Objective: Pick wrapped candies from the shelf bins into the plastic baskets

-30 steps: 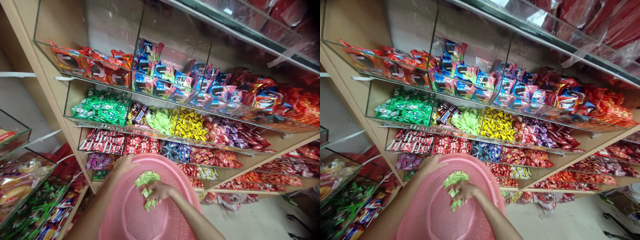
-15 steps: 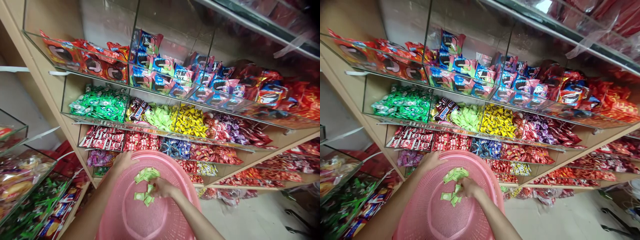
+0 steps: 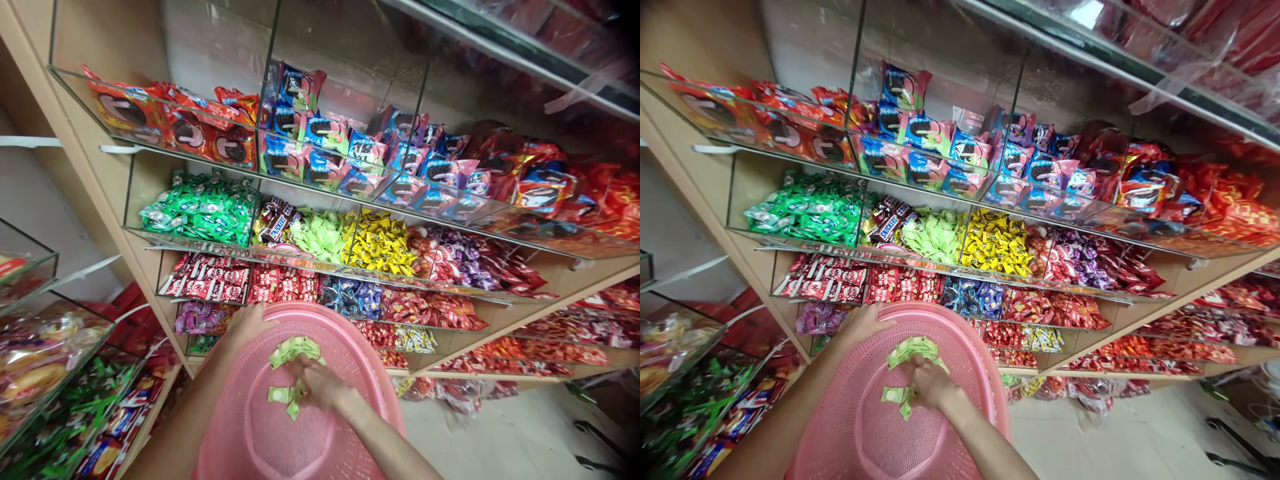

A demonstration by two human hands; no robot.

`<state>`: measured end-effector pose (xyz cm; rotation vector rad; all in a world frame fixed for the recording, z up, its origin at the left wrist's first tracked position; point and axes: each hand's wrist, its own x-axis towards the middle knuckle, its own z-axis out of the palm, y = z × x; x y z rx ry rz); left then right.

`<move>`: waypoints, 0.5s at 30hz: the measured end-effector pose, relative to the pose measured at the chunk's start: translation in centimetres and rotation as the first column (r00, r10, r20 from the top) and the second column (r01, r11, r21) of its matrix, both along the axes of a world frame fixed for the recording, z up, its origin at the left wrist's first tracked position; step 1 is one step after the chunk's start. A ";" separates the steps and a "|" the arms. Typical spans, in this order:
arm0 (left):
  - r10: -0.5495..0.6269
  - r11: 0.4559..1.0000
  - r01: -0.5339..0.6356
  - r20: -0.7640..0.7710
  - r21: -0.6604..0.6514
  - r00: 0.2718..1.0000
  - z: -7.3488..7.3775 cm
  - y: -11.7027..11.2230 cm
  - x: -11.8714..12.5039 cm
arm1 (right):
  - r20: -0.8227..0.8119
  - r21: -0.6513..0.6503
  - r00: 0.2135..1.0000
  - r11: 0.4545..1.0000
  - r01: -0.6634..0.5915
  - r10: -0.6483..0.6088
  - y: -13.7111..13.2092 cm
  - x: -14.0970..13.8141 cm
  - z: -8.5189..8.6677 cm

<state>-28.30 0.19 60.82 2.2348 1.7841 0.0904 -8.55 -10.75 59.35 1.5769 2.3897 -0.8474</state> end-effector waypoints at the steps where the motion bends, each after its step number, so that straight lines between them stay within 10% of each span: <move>1: 0.000 1.000 0.000 -0.002 -0.003 1.000 0.0 0.0 0.0 | 0.043 -0.002 0.998 0.999 -0.045 0.045 -0.2 -0.4 -0.2; 15: -0.011 1.000 0.011 0.001 0.028 1.000 -0.3 0.1 -0.1 | 0.262 0.027 0.950 0.982 -0.185 0.172 -0.6 -1.0 -1.8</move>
